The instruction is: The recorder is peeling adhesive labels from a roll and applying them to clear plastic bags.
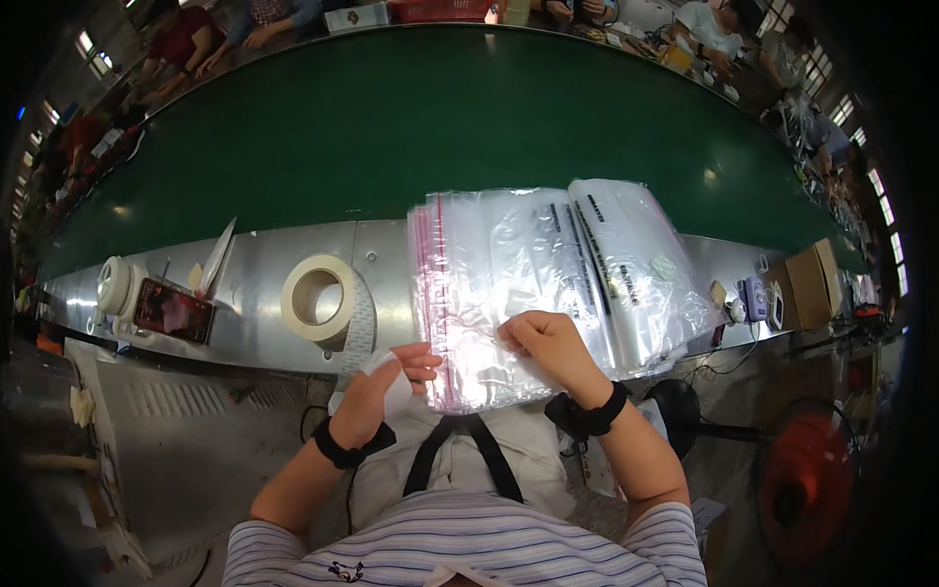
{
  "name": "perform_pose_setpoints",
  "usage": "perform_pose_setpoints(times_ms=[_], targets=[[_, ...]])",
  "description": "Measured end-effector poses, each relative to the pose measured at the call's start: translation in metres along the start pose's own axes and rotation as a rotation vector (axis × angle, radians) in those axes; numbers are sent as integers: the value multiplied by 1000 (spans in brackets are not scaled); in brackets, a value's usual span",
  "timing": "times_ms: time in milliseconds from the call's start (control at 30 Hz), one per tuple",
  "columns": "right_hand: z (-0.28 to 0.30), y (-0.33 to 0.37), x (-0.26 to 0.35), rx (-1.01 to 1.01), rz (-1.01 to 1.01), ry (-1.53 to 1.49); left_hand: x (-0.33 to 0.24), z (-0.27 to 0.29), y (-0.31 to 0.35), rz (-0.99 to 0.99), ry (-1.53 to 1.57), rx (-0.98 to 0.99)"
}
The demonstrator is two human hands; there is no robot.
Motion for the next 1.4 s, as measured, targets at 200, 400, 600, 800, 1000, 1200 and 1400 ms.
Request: perform_pose_setpoints(times_ms=[200,400,600,800,1000,1200,1400], targets=[[102,26,-27,-482,-9,-600,-6,-17,10,-64,-243,98],[235,146,-99,-1168,-194,-193,-14,-33,10,-63,-261,120],[86,92,18,-874,222,510,-1,-37,4,-160,-337,238],[-69,50,109,-53,886,844,3,-38,16,-195,-549,202],[-82,57,114,90,1032,1052,2,-39,23,-43,-570,259],[-88,52,114,149,1029,1055,21,-35,26,155,-281,307],[-87,53,106,186,986,1003,20,-35,25,169,-232,339]])
Point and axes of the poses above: each hand's wrist, its own y-axis away from the middle knuckle, its own z-axis out of the back of the hand, x = y × z, the point moved 4 cm from there along -y, towards the middle knuckle, and after that the axes turned 10 degrees about x, right-handed, at the moved point
